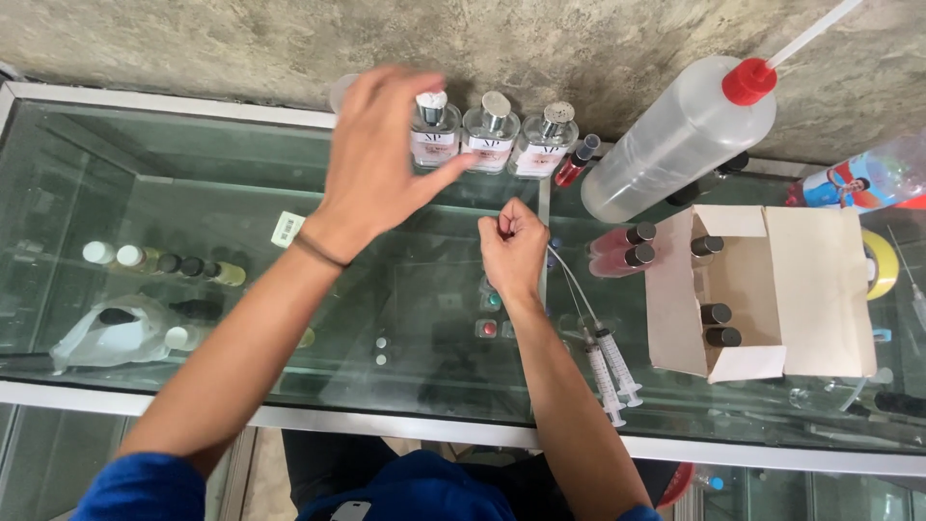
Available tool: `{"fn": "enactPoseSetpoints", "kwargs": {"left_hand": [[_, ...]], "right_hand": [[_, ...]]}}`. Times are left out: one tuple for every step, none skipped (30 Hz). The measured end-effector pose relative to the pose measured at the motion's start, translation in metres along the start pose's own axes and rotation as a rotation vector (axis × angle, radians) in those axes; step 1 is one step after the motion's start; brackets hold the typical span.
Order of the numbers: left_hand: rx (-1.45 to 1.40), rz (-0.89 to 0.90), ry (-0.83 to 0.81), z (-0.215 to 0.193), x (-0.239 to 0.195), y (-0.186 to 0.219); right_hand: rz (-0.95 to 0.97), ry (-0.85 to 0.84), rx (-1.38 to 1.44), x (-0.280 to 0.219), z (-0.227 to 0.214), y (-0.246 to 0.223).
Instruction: The person fills a graduated cylinder with liquid from a syringe, pours the liquid into a perfume bottle, and secures the cap on the bottle.
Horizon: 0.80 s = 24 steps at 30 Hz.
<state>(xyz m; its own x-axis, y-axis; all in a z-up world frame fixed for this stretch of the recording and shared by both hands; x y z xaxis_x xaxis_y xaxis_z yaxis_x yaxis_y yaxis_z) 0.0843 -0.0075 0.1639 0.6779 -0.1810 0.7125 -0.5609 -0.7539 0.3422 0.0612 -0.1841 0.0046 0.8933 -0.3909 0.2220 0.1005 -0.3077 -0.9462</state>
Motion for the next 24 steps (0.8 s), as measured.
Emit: {"fn": "enactPoseSetpoints", "kwargs": {"left_hand": [[0.003, 0.0, 0.004, 0.008, 0.01, -0.003], [0.03, 0.092, -0.056, 0.019, 0.019, -0.002], [0.055, 0.184, -0.118, 0.031, 0.026, 0.0], [0.057, 0.183, -0.115, 0.039, 0.031, -0.003], [0.088, 0.173, -0.205, 0.052, 0.035, -0.007], [0.119, 0.164, -0.295, 0.065, 0.04, -0.011], [0.121, 0.166, -0.289, 0.072, 0.044, -0.015], [0.138, 0.151, -0.354, 0.082, 0.046, -0.02], [0.155, 0.137, -0.421, 0.091, 0.048, -0.025], [0.158, 0.139, -0.418, 0.09, 0.051, -0.022], [0.185, 0.093, -0.46, 0.092, 0.053, -0.021], [0.213, 0.047, -0.503, 0.094, 0.054, -0.021], [0.214, 0.049, -0.503, 0.092, 0.055, -0.018], [0.178, -0.003, -0.529, 0.091, 0.056, -0.018], [0.14, -0.057, -0.554, 0.092, 0.055, -0.016], [0.139, -0.056, -0.556, 0.097, 0.053, -0.021], [0.157, -0.036, -0.555, 0.103, 0.051, -0.025], [0.175, -0.016, -0.554, 0.108, 0.05, -0.029], [0.173, -0.013, -0.557, 0.107, 0.049, -0.025], [0.187, -0.041, -0.595, 0.107, 0.046, -0.023], [0.203, -0.065, -0.63, 0.108, 0.046, -0.021], [0.203, -0.059, -0.627, 0.108, 0.048, -0.02], [0.173, -0.107, -0.64, 0.108, 0.047, -0.02], [0.143, -0.154, -0.652, 0.109, 0.046, -0.021]], "right_hand": [[-0.004, -0.002, 0.002, 0.0, 0.0, -0.001], [0.016, -0.004, 0.008, 0.001, 0.001, -0.001], [0.037, -0.005, 0.013, 0.0, 0.0, 0.0], [0.035, -0.007, 0.014, -0.001, 0.0, 0.001], [0.023, -0.002, 0.009, -0.001, 0.0, 0.001], [0.011, 0.003, 0.004, 0.0, 0.0, 0.001], [0.006, 0.003, 0.006, 0.0, 0.0, 0.0], [0.002, 0.003, 0.007, 0.0, -0.001, 0.0], [0.0, 0.003, 0.008, 0.0, -0.001, -0.001], [-0.003, 0.003, 0.011, 0.001, 0.0, 0.0], [0.011, 0.007, 0.001, 0.001, 0.0, 0.003], [0.026, 0.01, -0.008, 0.001, 0.0, 0.006], [0.026, 0.012, -0.006, 0.001, 0.0, 0.006], [0.013, 0.01, -0.009, 0.001, 0.001, 0.004], [0.0, 0.007, -0.014, 0.001, 0.0, 0.004], [0.001, 0.008, -0.015, 0.001, 0.0, 0.005], [0.004, 0.015, -0.012, 0.001, 0.0, 0.006], [0.007, 0.021, -0.009, 0.002, 0.0, 0.006], [0.009, 0.025, -0.01, 0.001, 0.0, 0.006], [0.002, 0.023, -0.003, 0.0, -0.001, 0.006], [-0.01, 0.023, 0.006, 0.002, -0.001, 0.004], [-0.012, 0.029, 0.007, 0.003, -0.001, 0.003], [0.001, 0.022, 0.005, 0.003, -0.001, 0.003], [0.015, 0.014, 0.003, 0.002, -0.001, 0.003]]}}
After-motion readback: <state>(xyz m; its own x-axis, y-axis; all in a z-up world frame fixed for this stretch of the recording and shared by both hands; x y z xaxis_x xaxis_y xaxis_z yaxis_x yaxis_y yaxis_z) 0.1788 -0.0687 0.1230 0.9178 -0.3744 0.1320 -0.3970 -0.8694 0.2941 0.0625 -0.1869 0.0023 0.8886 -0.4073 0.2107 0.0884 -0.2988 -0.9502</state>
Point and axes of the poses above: each hand's wrist, its own x-axis towards the middle knuckle, its own z-axis out of the palm, y = z × x, the point moved 6 cm from there along x, towards the middle knuckle, and after that the axes turned 11 degrees about y, right-handed, at the moved point
